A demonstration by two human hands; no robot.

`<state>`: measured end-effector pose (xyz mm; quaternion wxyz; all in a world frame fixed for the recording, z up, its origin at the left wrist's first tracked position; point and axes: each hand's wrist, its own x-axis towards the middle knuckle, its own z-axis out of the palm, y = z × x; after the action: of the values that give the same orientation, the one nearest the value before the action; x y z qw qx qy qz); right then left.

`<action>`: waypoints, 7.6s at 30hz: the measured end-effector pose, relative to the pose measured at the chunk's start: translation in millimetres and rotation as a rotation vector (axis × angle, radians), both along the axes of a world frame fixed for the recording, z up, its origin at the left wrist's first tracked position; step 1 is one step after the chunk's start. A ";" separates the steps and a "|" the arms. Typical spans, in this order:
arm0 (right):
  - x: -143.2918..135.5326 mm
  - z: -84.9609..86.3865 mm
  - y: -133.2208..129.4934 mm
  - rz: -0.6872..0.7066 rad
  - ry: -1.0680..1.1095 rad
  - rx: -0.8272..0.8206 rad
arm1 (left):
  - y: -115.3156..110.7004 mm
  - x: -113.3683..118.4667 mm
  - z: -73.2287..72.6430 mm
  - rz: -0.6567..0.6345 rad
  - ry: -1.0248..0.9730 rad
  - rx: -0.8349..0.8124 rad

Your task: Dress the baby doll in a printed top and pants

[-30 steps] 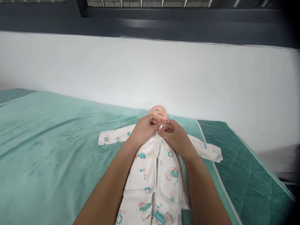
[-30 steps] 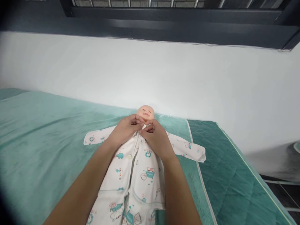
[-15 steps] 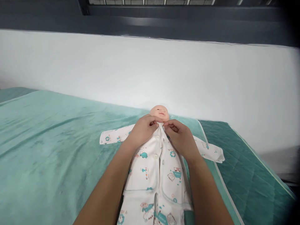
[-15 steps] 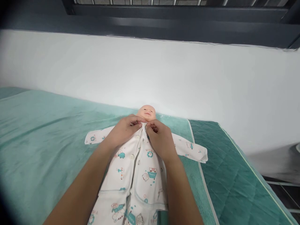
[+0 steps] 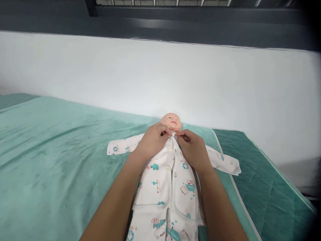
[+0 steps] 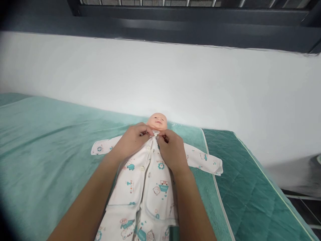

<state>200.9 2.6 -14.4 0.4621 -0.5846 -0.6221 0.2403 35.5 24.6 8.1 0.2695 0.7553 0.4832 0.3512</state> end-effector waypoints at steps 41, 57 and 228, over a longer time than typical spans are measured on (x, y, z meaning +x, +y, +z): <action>5.1 -1.9 0.4 0.001 0.030 0.026 | 2.0 1.2 -7.9 -0.019 -0.055 0.062; 7.0 -3.0 1.2 0.065 -0.003 0.072 | 3.1 0.5 -9.8 -0.032 -0.093 0.074; 3.4 4.0 -90.7 0.592 0.450 -0.364 | -76.5 -34.7 -5.6 -0.562 -0.351 -0.509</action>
<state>204.2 -88.0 -10.5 0.3867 -0.3854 -0.5943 0.5906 0.7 -52.0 2.5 0.6113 0.6957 0.2762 0.2569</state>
